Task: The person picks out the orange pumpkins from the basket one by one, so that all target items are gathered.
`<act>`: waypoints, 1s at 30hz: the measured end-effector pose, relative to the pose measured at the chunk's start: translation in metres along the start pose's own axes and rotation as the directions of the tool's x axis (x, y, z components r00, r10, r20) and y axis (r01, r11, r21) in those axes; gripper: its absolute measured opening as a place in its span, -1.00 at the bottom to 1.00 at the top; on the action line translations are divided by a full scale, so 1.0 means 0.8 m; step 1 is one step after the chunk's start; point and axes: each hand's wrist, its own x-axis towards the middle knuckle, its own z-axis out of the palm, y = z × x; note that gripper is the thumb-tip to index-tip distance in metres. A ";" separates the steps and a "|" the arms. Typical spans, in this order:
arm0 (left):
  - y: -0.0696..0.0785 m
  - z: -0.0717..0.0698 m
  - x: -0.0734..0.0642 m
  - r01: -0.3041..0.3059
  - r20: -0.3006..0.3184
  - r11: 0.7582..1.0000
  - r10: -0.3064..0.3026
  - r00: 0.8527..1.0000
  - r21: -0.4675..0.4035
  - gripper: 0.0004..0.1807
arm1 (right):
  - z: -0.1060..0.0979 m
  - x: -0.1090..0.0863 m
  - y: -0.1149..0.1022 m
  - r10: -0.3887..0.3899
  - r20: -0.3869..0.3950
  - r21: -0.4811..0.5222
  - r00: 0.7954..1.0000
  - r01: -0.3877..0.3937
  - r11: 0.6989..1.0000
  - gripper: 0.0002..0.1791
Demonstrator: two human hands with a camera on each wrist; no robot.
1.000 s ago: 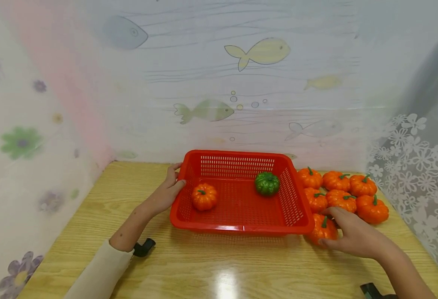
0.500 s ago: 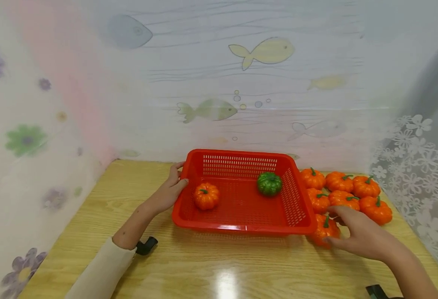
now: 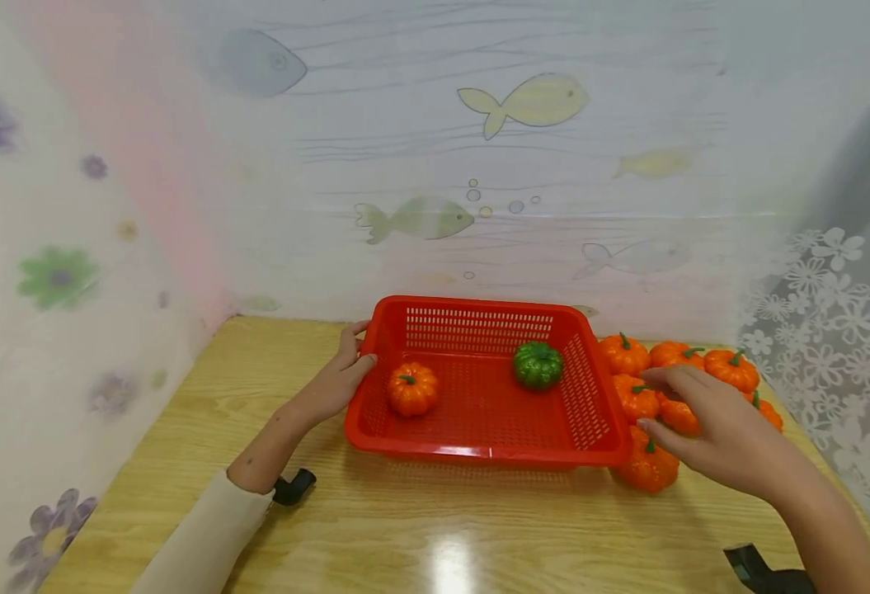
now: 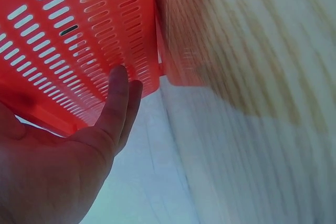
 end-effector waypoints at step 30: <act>-0.006 -0.001 0.003 -0.019 0.005 1.000 0.019 1.000 -0.014 -0.33 | 0.031 0.193 -0.102 -0.235 0.300 0.131 0.924 0.204 0.970 -0.38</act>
